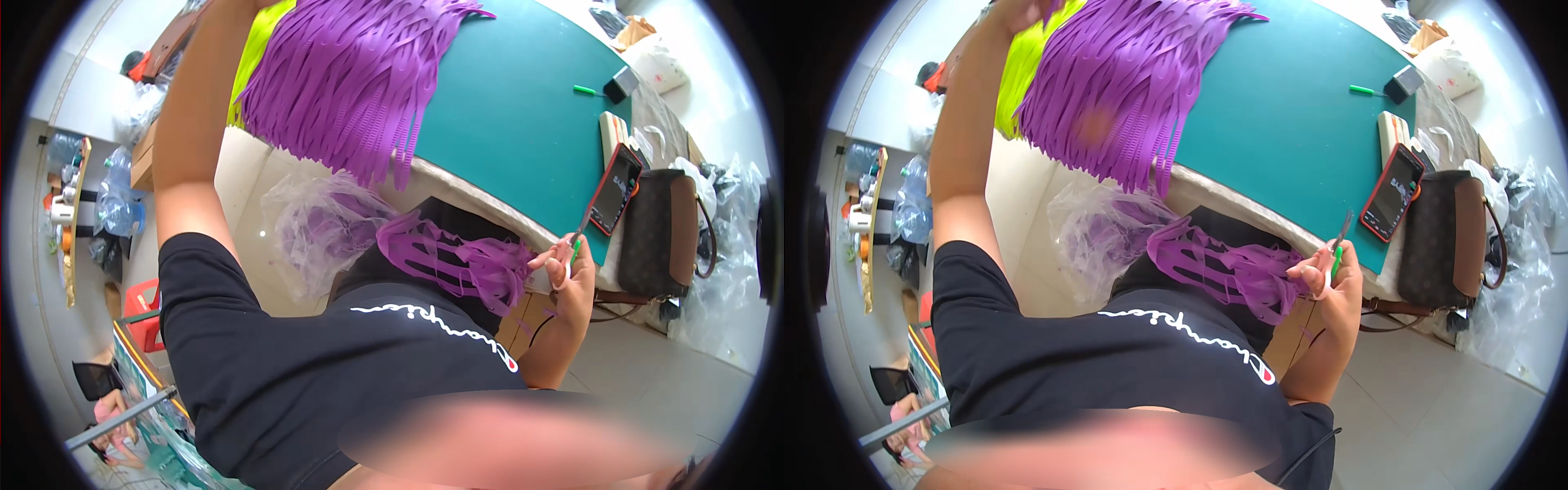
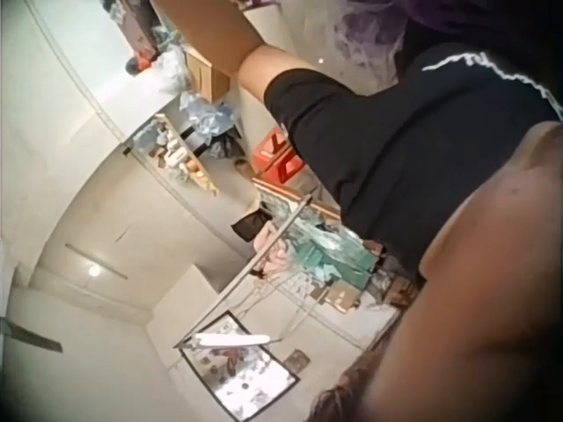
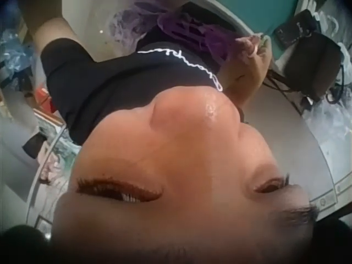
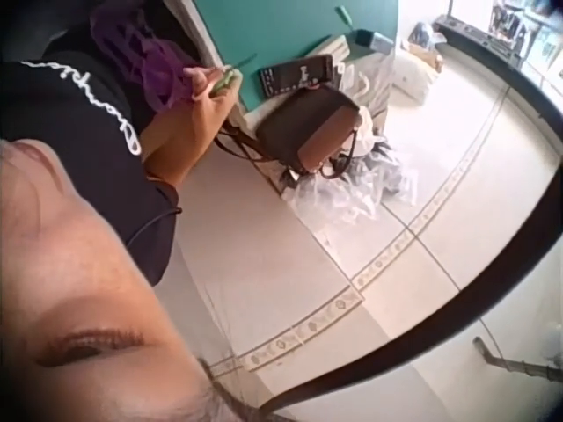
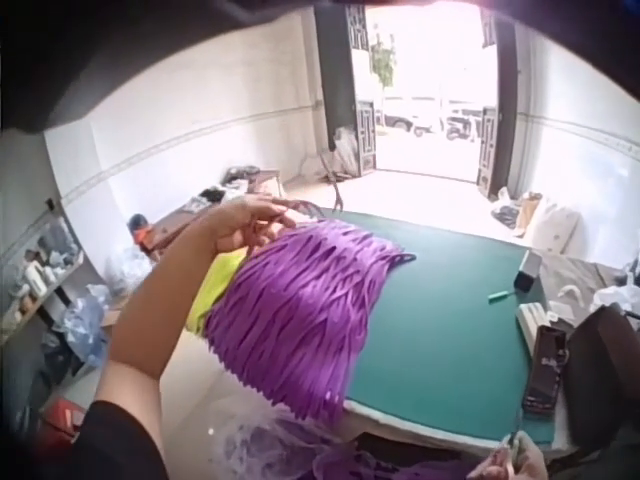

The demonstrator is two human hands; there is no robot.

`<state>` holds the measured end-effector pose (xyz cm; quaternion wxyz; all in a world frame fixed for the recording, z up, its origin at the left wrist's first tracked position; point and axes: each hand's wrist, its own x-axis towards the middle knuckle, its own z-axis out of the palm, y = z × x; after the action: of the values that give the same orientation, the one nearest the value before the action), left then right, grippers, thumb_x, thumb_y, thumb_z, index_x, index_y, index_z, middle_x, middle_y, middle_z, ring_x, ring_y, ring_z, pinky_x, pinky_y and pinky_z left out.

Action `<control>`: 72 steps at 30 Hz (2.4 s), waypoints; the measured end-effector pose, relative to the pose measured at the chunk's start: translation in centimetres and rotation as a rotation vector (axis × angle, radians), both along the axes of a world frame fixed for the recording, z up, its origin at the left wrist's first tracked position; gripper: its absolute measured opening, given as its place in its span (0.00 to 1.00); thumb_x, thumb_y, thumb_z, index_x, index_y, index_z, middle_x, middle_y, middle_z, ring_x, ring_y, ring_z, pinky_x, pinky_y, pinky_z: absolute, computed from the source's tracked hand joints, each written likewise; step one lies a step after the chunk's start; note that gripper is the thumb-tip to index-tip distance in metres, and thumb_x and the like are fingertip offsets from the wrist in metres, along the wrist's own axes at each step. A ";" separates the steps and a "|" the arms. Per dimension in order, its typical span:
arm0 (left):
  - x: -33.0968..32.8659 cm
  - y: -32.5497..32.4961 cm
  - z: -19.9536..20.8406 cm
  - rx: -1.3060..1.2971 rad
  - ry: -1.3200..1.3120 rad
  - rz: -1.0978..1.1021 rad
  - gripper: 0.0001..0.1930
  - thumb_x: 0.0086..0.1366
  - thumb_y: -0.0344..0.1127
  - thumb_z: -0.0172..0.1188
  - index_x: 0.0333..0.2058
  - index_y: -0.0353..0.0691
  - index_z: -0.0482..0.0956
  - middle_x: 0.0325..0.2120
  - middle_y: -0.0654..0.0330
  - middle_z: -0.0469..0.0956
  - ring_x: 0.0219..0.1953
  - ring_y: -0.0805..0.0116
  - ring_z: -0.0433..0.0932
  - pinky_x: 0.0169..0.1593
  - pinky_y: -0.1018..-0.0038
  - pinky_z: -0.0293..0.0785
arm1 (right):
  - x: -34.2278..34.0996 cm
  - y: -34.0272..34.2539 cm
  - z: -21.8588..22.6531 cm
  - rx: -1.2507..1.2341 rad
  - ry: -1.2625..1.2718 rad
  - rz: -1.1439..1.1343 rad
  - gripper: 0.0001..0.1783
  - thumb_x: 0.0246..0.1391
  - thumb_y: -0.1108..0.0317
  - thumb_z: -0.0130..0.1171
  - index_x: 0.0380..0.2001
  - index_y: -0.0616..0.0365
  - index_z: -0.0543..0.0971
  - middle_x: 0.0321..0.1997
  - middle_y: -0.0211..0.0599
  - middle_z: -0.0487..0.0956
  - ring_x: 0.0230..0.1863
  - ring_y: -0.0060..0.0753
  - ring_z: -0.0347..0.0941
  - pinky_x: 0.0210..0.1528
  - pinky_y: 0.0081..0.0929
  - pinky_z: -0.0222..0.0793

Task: Assembling fabric parts by looping and pick-tool manipulation on a workbench.

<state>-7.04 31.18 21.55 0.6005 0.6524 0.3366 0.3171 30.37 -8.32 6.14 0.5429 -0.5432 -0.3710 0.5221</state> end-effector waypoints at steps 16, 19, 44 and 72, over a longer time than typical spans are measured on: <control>-8.8 -10.9 -12.6 -0.213 -0.015 0.238 0.20 0.63 0.35 0.62 0.53 0.39 0.70 0.45 0.55 0.78 0.36 0.77 0.80 0.42 0.81 0.78 | -1.9 4.1 1.4 0.032 -0.376 0.002 0.26 0.44 0.53 0.73 0.35 0.63 0.74 0.29 0.28 0.76 0.31 0.17 0.71 0.35 0.14 0.64; -9.4 -11.7 -11.6 -0.153 -0.075 0.232 0.21 0.62 0.36 0.62 0.52 0.39 0.70 0.44 0.54 0.79 0.35 0.77 0.80 0.41 0.82 0.77 | -1.2 6.2 1.5 -0.022 -0.662 -0.077 0.22 0.47 0.58 0.72 0.33 0.64 0.75 0.27 0.26 0.74 0.29 0.14 0.68 0.32 0.13 0.63; 4.2 -33.0 -33.9 0.018 0.387 0.193 0.24 0.54 0.37 0.64 0.48 0.35 0.70 0.42 0.46 0.75 0.48 0.48 0.74 0.52 0.61 0.69 | -6.1 1.6 -3.2 -0.040 -1.141 0.606 0.16 0.37 0.73 0.71 0.30 0.61 0.74 0.31 0.44 0.77 0.35 0.48 0.74 0.37 0.34 0.70; 11.2 -29.6 -22.6 -0.695 -0.533 -0.022 0.28 0.68 0.34 0.53 0.63 0.41 0.53 0.52 0.45 0.71 0.53 0.62 0.73 0.59 0.65 0.69 | -6.9 3.0 -4.3 -0.005 0.055 0.049 0.07 0.57 0.73 0.61 0.37 0.62 0.76 0.30 0.24 0.76 0.31 0.10 0.69 0.32 0.07 0.62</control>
<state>4.14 1.58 -1.10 0.8536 0.3102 0.2496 0.3359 23.42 -5.36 1.87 0.5386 -0.5206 -0.3679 0.5510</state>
